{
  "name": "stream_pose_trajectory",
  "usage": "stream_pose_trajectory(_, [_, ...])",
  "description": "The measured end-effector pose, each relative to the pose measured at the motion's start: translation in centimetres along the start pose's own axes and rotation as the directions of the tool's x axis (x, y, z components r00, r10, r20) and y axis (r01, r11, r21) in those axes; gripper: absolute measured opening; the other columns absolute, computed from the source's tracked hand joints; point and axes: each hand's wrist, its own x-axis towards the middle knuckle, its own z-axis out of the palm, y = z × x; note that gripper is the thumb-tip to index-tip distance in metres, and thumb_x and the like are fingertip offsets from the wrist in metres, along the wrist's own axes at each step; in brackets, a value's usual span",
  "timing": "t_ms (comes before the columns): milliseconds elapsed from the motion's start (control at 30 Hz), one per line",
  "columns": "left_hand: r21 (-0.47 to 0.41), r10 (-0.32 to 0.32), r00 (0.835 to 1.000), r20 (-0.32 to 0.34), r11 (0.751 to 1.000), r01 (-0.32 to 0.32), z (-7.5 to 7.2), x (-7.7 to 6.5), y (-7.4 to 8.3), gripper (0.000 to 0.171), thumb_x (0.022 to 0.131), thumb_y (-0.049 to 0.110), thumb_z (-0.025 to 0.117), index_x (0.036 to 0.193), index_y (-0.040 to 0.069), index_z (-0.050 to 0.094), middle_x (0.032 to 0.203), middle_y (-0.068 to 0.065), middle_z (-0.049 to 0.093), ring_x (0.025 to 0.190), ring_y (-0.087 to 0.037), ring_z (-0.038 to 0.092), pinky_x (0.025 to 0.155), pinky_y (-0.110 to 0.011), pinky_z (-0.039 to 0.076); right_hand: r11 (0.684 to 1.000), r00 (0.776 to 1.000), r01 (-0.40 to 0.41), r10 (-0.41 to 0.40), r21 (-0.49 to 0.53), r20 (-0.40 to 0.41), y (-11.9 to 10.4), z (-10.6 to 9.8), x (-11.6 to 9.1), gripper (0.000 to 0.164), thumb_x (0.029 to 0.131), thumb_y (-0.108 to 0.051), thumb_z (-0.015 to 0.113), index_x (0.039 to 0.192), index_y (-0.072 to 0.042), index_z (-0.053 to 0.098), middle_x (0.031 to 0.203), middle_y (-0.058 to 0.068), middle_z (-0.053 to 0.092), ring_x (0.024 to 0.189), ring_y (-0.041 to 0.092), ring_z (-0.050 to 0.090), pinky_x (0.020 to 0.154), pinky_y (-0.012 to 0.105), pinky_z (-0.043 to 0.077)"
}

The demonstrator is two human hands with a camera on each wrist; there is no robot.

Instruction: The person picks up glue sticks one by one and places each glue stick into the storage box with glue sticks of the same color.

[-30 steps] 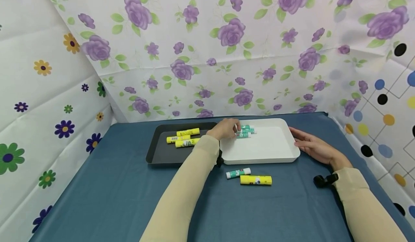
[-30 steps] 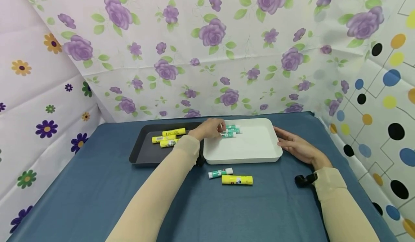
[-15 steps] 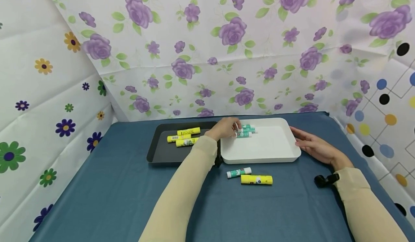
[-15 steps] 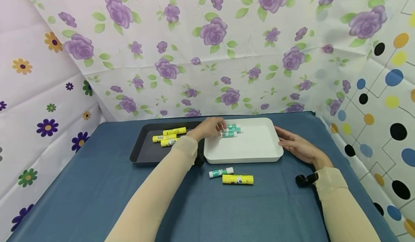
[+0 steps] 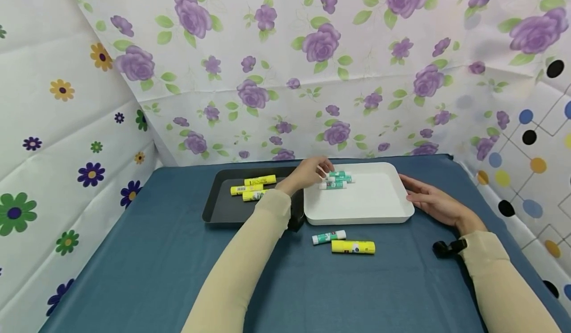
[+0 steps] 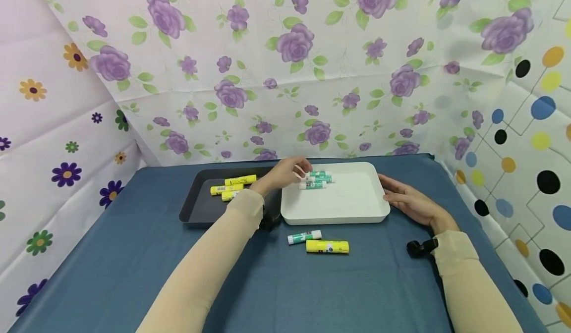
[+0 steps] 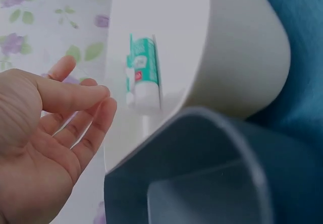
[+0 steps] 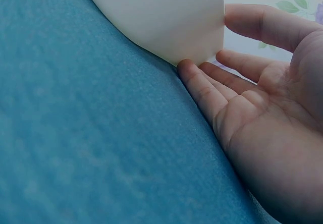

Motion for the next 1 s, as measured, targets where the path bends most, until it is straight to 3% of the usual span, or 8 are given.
stream_pose_trajectory(233, [-0.086, 0.092, 0.996, -0.001, 0.992, -0.091, 0.0, -2.4, 0.7, 0.036, 0.097, -0.016, 0.059, 0.131, -0.003, 0.063, 0.133, -0.026, 0.061, 0.118, -0.037, 0.063, 0.098, -0.036, 0.055, 1.0, 1.0, 0.004, -0.004, -0.002, -0.001, -0.2, 0.0, 0.0, 0.073, 0.113, -0.011, 0.045, 0.169, -0.02, 0.001, 0.175, 0.01, -0.01, 0.16, 0.03, -0.006, 0.105, 0.012, 0.039])
stream_pose_trajectory(400, [-0.085, 0.154, 0.987, -0.051, 0.984, -0.158, 0.1, -5.0, 1.6, 0.03, 0.1, -0.009, 0.061, 0.128, 0.002, 0.065, 0.131, -0.021, 0.063, 0.117, -0.033, 0.064, 0.096, -0.035, 0.056, 1.0, 1.0, 0.009, -0.009, 0.001, 0.004, -0.4, 0.0, 0.1, 0.072, 0.113, -0.011, 0.045, 0.169, -0.02, 0.0, 0.175, 0.009, -0.01, 0.161, 0.022, -0.001, 0.105, 0.013, 0.039])
stream_pose_trajectory(600, [-0.127, 0.202, 0.976, -0.083, 0.969, -0.211, 0.6, -8.2, 1.9, 0.026, 0.102, -0.005, 0.061, 0.126, 0.004, 0.066, 0.129, -0.016, 0.064, 0.117, -0.036, 0.065, 0.094, -0.035, 0.057, 1.0, 1.0, 0.007, -0.007, 0.0, 0.009, -0.6, 0.0, 0.1, 0.072, 0.113, -0.011, 0.044, 0.169, -0.02, 0.0, 0.175, 0.009, -0.011, 0.161, 0.023, -0.002, 0.105, 0.013, 0.039])
stream_pose_trajectory(867, [-0.152, 0.24, 0.97, -0.044, 0.958, -0.244, 2.7, -11.7, 1.0, 0.025, 0.102, -0.005, 0.061, 0.124, 0.006, 0.067, 0.128, -0.015, 0.065, 0.114, -0.032, 0.066, 0.093, -0.034, 0.057, 1.0, 1.0, 0.017, -0.017, -0.007, 0.023, 0.0, 0.1, -0.1, 0.071, 0.113, -0.009, 0.042, 0.169, -0.02, 0.0, 0.175, 0.008, -0.01, 0.146, -0.008, 0.025, 0.105, 0.013, 0.04])
stream_pose_trajectory(1000, [-0.175, 0.254, 0.967, -0.022, 0.951, -0.254, 3.6, -12.8, 0.6, 0.025, 0.103, -0.003, 0.062, 0.126, 0.005, 0.066, 0.128, -0.016, 0.065, 0.114, -0.03, 0.066, 0.096, -0.037, 0.056, 1.0, 1.0, 0.023, -0.023, 0.0, 0.021, 0.2, 0.3, 0.0, 0.07, 0.113, -0.009, 0.042, 0.17, -0.022, 0.002, 0.175, 0.008, -0.009, 0.147, -0.006, 0.025, 0.106, 0.013, 0.04])
